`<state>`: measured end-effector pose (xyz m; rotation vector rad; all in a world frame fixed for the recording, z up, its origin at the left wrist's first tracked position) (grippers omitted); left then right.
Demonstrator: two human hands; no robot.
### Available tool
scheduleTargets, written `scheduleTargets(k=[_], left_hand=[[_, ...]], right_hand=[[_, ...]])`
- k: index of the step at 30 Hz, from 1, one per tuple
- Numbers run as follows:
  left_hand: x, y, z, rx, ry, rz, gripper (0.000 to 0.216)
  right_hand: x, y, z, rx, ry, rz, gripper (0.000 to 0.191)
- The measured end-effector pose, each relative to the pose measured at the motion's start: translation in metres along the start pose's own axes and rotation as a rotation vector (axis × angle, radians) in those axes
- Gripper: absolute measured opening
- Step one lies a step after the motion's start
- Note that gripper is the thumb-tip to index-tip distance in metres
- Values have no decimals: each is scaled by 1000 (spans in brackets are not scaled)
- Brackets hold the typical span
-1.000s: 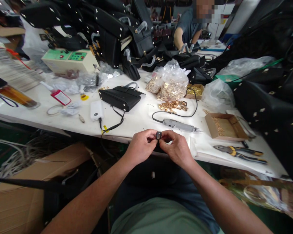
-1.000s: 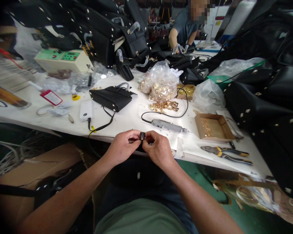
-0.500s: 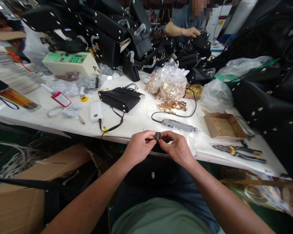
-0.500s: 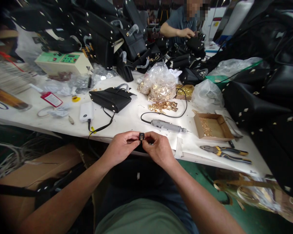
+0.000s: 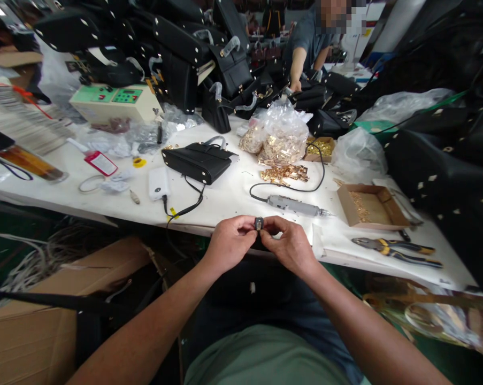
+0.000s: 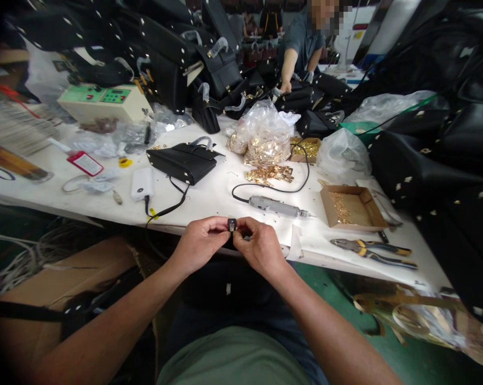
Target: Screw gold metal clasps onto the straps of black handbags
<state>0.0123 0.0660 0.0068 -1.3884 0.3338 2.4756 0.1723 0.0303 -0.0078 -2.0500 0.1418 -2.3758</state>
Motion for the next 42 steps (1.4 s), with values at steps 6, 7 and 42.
scheduleTargets(k=[6,7,42], left_hand=[[0,0,-1,-26,-25,8,29],[-1,0,0,-19,-26,4,28],[-11,21,0,32,-29,-47,16]], right_hand=[[-1,2,4,1,-139,-71,18],[-1,2,4,9,-151,-81,20],[21,10,12,113,-109,-34,21]])
Point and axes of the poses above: each hand's wrist, its own y-axis away from the middle knuckle, its own z-axis out of the back of the hand, x = y × z, the point moved 3 cm from there along -y, towards the middle knuckle, and after that the axes turned 13 degrees about -y, right-handed, at the moved point
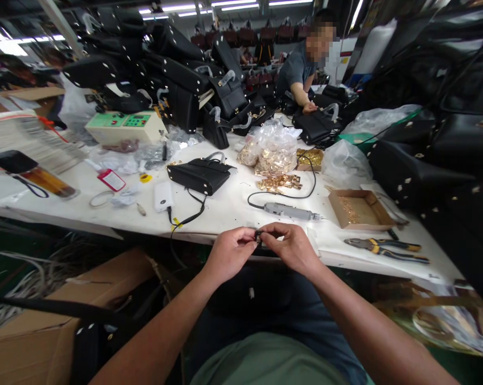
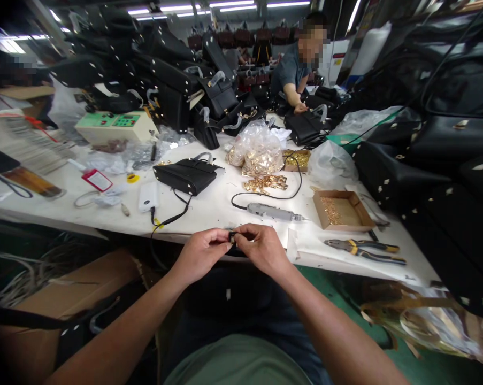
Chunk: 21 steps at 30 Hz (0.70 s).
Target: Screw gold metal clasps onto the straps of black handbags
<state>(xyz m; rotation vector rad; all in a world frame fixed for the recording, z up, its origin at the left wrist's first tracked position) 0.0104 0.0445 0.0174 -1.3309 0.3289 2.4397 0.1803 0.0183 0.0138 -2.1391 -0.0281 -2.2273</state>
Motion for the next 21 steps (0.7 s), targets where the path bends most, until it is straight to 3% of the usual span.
scheduleTargets(k=[8,21], left_hand=[[-15,8,3,-9,-92,-8,21],[-26,13,-2,-27,-146,34,21]], right_hand=[[9,9,0,11,36,74,23],[6,10,5,-55,-150,-53,17]])
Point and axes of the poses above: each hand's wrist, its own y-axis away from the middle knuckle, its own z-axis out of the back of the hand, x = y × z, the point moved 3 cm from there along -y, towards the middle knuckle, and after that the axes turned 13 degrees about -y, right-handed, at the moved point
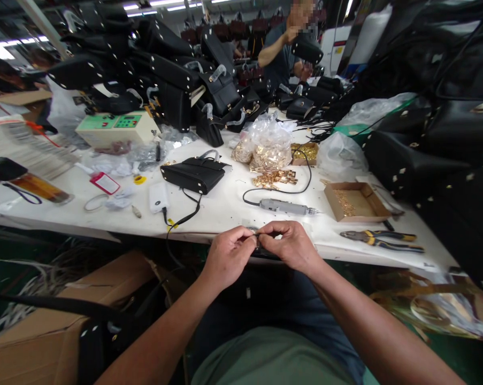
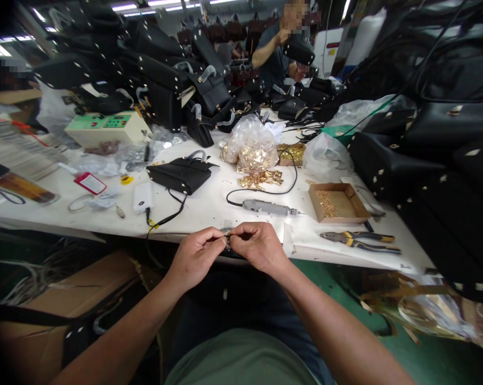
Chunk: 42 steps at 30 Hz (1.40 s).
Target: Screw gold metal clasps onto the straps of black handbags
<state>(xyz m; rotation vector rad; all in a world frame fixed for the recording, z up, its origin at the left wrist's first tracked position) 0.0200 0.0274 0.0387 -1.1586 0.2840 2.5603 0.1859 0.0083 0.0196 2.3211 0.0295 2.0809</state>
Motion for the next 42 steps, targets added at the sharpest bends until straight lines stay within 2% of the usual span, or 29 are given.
scheduleTargets(k=[5,12,15,17,20,22,30,33,37,42], left_hand=[[-2,2,4,-11,-19,4,22],[-11,14,10,76,10,-46,21],[-12,20,12,95,6,-36,23],[-12,23,12,132,30,-45,23],[-10,27,8,254,127,-107,14],[-8,29,5,288,156,-143,18],[9,27,-17,194,255,-90,22],[13,24,-23,172,289,-58,24],[20,20,-29,200,318,-33,24],[33,17,-37,141,294,73,19]], right_hand=[[-2,0,-1,25,-55,-44,15],[13,11,2,156,-35,-75,15],[17,16,2,170,-45,-70,16],[17,19,1,165,-84,-84,16],[16,20,0,154,-155,-146,19],[15,22,1,152,-178,-178,21],[5,26,5,132,-1,-88,17],[-5,23,7,114,-9,-114,17],[-21,19,9,98,-49,-150,18],[-32,15,8,78,-27,-166,18]])
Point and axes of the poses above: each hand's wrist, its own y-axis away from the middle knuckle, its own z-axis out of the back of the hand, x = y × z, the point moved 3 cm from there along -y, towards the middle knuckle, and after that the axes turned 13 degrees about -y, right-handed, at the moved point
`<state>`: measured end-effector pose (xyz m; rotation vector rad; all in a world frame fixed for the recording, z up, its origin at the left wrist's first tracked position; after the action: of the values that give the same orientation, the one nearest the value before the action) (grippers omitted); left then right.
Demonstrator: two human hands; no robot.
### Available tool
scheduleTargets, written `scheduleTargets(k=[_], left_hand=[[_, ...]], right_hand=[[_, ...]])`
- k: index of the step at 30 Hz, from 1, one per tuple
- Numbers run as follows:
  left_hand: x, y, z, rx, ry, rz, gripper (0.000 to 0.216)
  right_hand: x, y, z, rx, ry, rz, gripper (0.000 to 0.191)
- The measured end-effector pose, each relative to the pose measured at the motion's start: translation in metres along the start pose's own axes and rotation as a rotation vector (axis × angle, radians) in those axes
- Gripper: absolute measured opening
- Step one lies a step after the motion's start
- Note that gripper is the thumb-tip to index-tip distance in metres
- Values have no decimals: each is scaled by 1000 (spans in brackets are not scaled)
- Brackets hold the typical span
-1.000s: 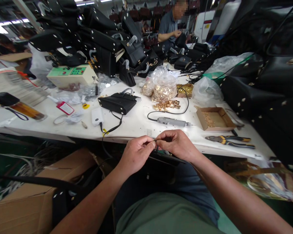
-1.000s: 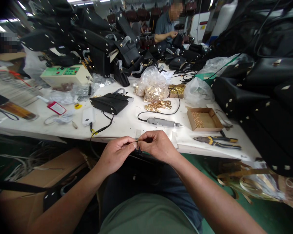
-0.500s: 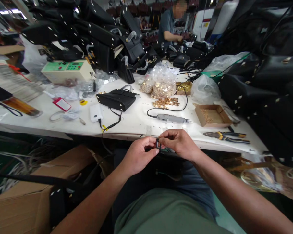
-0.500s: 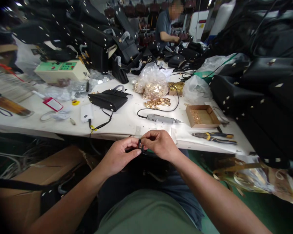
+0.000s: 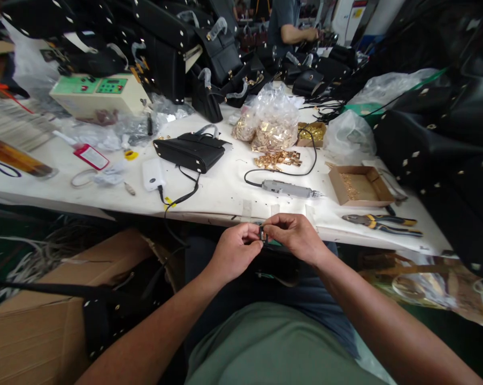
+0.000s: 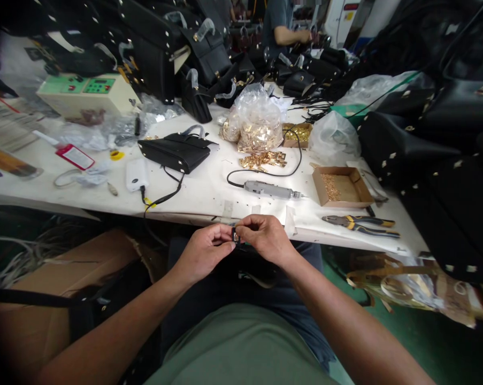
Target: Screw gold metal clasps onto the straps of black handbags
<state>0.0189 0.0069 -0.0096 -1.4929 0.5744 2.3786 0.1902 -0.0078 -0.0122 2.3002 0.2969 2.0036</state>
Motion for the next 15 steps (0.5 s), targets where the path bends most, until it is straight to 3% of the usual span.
scheduleTargets(k=[8,11,15], left_hand=[[14,-9,-1,8,49,98,21],[11,-11,-1,12,53,98,24],[7,-10,-5,6,55,103,26]], right_hand=[[-13,6,3,26,-60,-83,25],[-14,13,2,18,29,3,22],[-10,19,0,-91,209,132,26]])
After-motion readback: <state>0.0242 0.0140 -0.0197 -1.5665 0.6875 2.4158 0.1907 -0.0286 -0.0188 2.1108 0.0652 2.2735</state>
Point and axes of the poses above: each hand's wrist, its own y-axis away from the middle knuckle, its own z-axis out of the back of the hand, x = y × z, the point moved 3 cm from there along -y, towards the middle knuckle, and after that the axes turned 13 degrees about -y, right-handed, at the moved point
